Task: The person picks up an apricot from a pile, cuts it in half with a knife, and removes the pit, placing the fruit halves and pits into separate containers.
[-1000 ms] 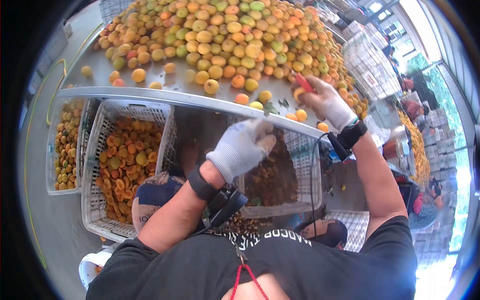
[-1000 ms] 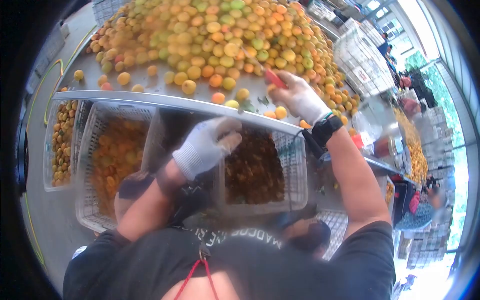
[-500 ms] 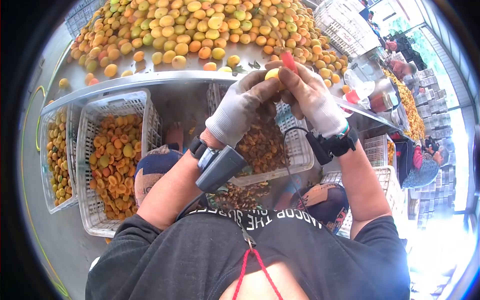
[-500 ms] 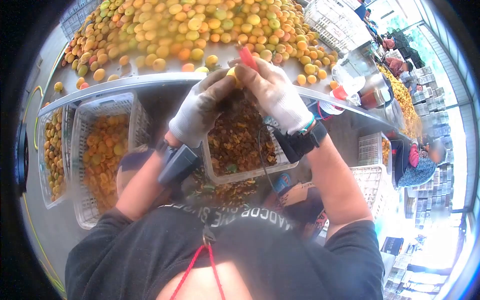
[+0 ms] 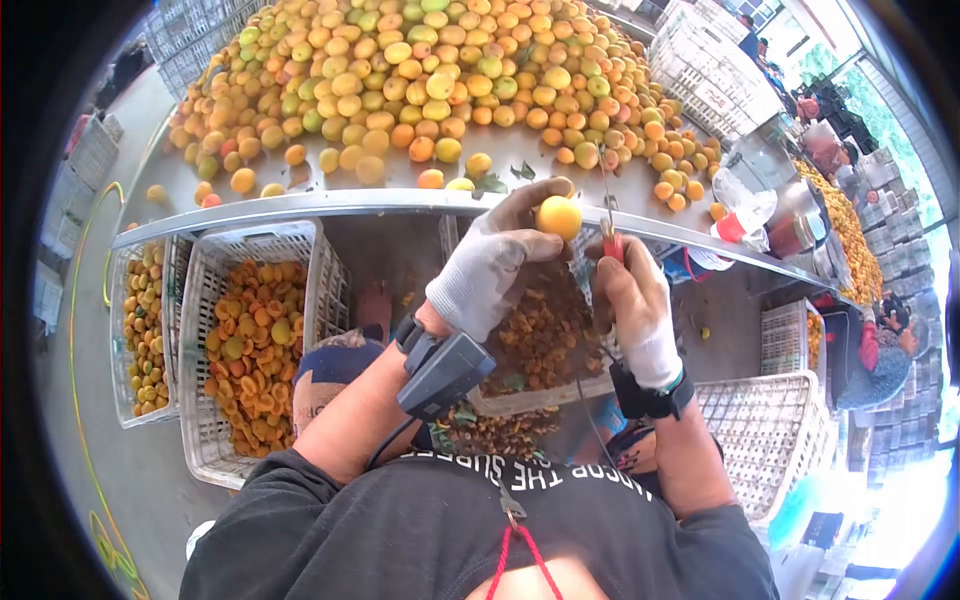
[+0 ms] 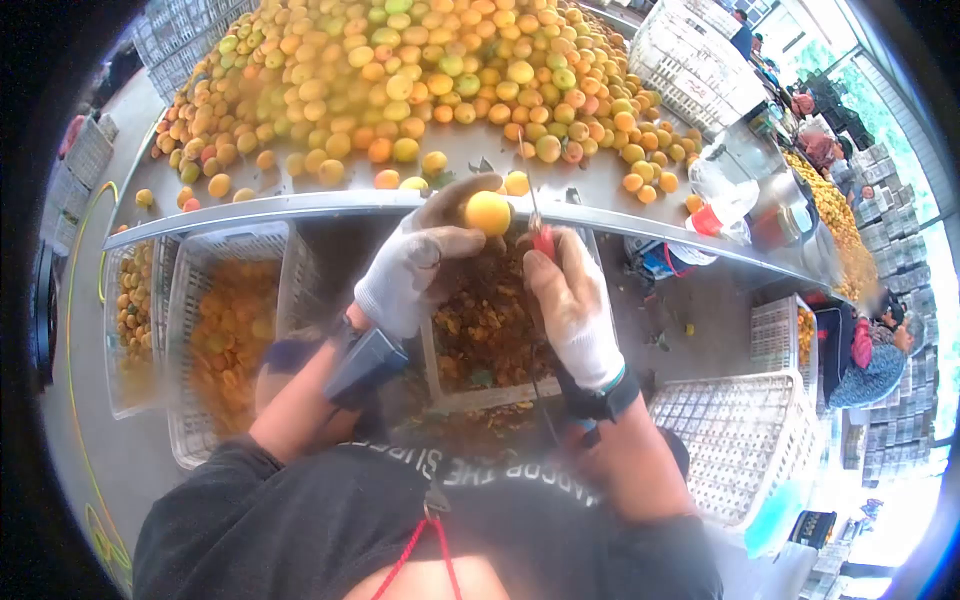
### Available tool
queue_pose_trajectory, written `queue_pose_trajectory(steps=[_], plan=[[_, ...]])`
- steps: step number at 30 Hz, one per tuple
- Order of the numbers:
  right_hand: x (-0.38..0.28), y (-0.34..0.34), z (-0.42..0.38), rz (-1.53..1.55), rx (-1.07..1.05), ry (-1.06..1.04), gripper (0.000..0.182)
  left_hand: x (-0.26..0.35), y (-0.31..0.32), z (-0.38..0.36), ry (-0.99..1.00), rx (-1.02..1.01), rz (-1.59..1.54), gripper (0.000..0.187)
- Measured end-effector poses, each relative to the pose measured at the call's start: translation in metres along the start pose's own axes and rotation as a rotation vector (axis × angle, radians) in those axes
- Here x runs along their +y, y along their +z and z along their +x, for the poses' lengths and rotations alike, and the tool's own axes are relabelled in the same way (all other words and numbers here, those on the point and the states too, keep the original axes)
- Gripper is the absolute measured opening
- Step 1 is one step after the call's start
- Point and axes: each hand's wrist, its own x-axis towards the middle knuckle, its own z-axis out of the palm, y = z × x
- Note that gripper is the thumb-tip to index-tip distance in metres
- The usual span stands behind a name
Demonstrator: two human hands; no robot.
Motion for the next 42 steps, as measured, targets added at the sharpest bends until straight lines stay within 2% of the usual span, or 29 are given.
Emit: queue_pose_trajectory(steps=[3,5,9,10,13,16,20,25,29,31,32,34,42], plan=[[0.006,0.003,-0.005,0.032,-0.005,0.072,0.016,-0.009,0.003,0.006,0.025,0.021,-0.023,0.055],[0.019,0.003,-0.006,-0.063,-0.004,-0.115,0.016,-0.017,0.005,0.01,0.06,0.03,-0.046,0.053],[0.025,-0.003,-0.011,-0.076,0.022,-0.161,0.018,-0.019,0.011,0.013,0.06,0.079,0.013,0.05],[0.022,-0.005,-0.013,-0.044,0.006,-0.119,0.018,-0.019,0.013,0.014,0.046,0.106,0.017,0.051],[0.021,-0.01,-0.016,-0.054,0.031,-0.1,0.016,-0.03,0.008,0.024,0.107,-0.009,-0.119,0.055],[0.03,-0.013,-0.019,-0.09,0.023,-0.088,0.013,-0.035,0.013,0.027,0.07,-0.059,-0.204,0.063],[0.042,-0.013,-0.02,-0.087,0.008,-0.134,0.012,-0.038,0.016,0.027,0.021,-0.075,-0.16,0.063],[0.054,-0.012,-0.023,-0.073,0.009,-0.18,0.011,-0.041,0.016,0.031,-0.01,0.013,-0.029,0.058],[0.042,-0.017,-0.024,-0.147,0.005,-0.188,0.012,-0.041,0.015,0.031,0.004,-0.006,-0.025,0.057],[0.043,-0.016,-0.024,-0.09,-0.022,-0.134,0.011,-0.043,0.016,0.031,0.051,0.011,-0.054,0.044],[0.048,-0.014,-0.024,-0.09,-0.022,-0.134,0.011,-0.043,0.015,0.031,0.051,0.011,-0.055,0.044],[0.059,-0.007,-0.023,-0.054,0.104,-0.424,0.011,-0.042,0.012,0.03,-0.002,-0.029,-0.027,0.05],[0.054,0.006,-0.027,-0.058,0.041,-0.172,0.01,-0.048,0.011,0.027,0.042,0.013,-0.043,0.048]])
